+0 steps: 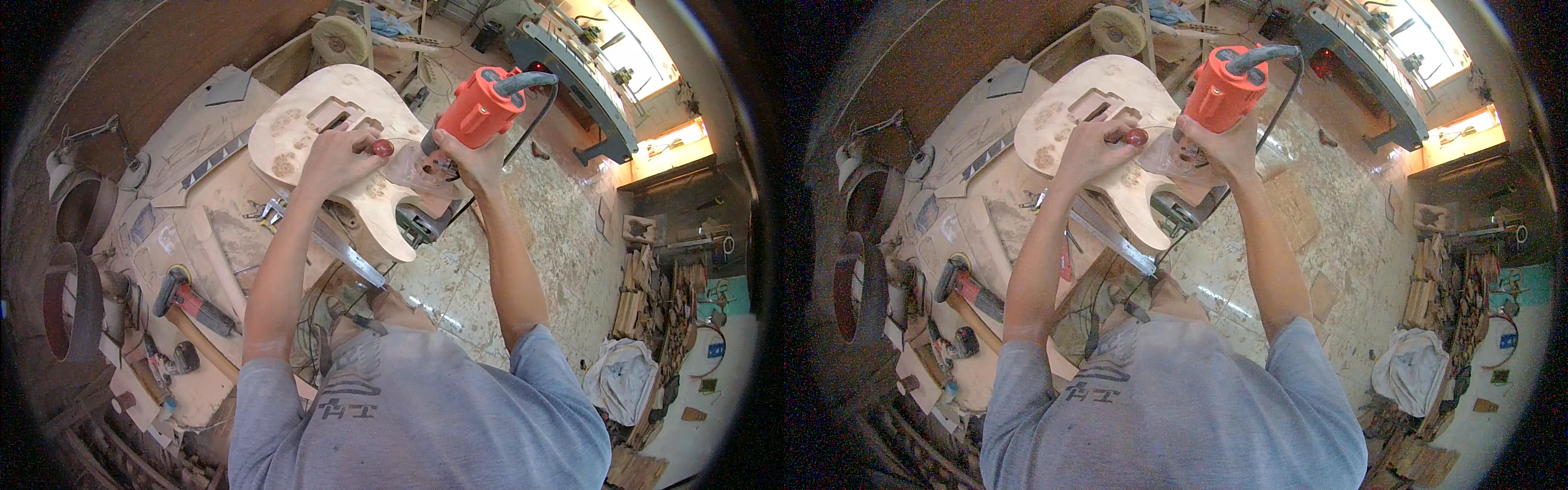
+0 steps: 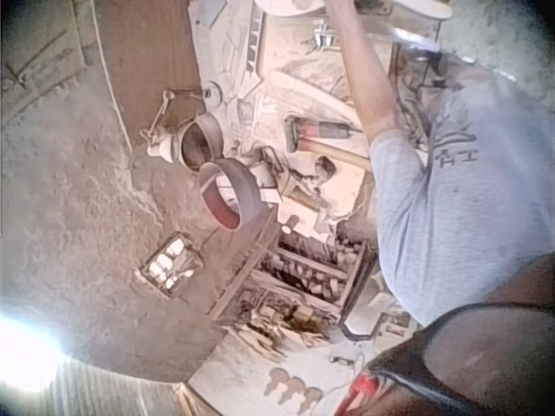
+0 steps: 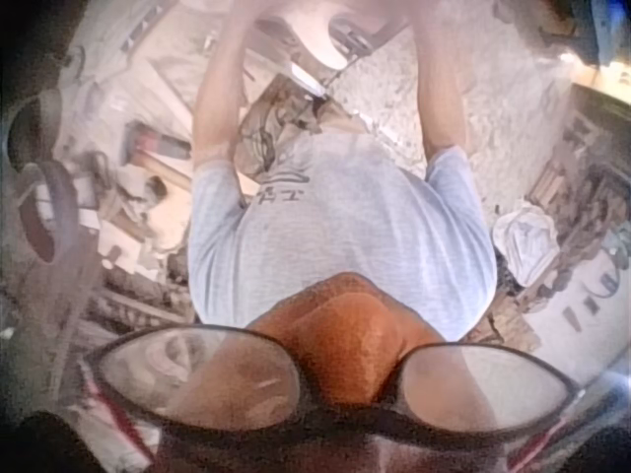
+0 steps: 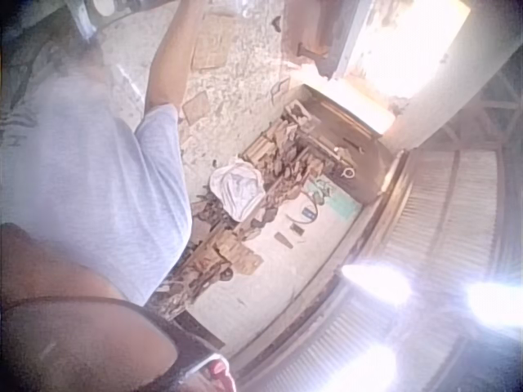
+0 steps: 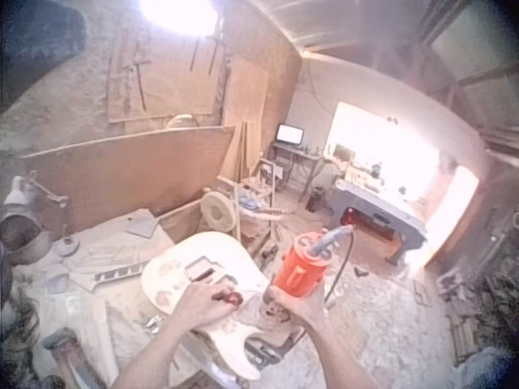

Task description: The person uses a handheld router to carve out the cavity for a guitar's electronics and then holds the neck against the body to check the fit.

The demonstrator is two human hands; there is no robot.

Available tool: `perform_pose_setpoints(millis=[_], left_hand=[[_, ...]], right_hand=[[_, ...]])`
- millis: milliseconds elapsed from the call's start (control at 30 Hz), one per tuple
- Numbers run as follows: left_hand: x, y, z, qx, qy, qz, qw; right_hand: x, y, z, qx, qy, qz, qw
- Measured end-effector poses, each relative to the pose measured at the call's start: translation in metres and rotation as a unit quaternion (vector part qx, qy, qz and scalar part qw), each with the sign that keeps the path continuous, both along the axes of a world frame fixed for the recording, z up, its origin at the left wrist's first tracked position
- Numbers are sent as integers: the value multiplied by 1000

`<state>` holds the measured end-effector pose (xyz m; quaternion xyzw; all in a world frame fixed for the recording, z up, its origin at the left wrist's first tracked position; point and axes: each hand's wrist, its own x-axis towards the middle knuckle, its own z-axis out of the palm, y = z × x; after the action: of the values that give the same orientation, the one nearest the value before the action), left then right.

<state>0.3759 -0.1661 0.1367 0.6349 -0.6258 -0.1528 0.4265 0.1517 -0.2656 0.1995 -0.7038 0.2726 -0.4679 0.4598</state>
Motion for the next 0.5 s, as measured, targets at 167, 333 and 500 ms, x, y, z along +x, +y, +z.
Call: perform_pose_setpoints(millis=[167,333,500], left_hand=[[3,-4,-9,-32,-29,-13,999],[0,-3,-6,-33,-48,-19,998],[0,-4,-8,-28,-54,-42,997]], right_hand=[[-1,1,-1,-26,-33,3,999],[-12,-2,-4,-17,-4,0,1000],[-17,4,-6,2,-10,-22,1000]])
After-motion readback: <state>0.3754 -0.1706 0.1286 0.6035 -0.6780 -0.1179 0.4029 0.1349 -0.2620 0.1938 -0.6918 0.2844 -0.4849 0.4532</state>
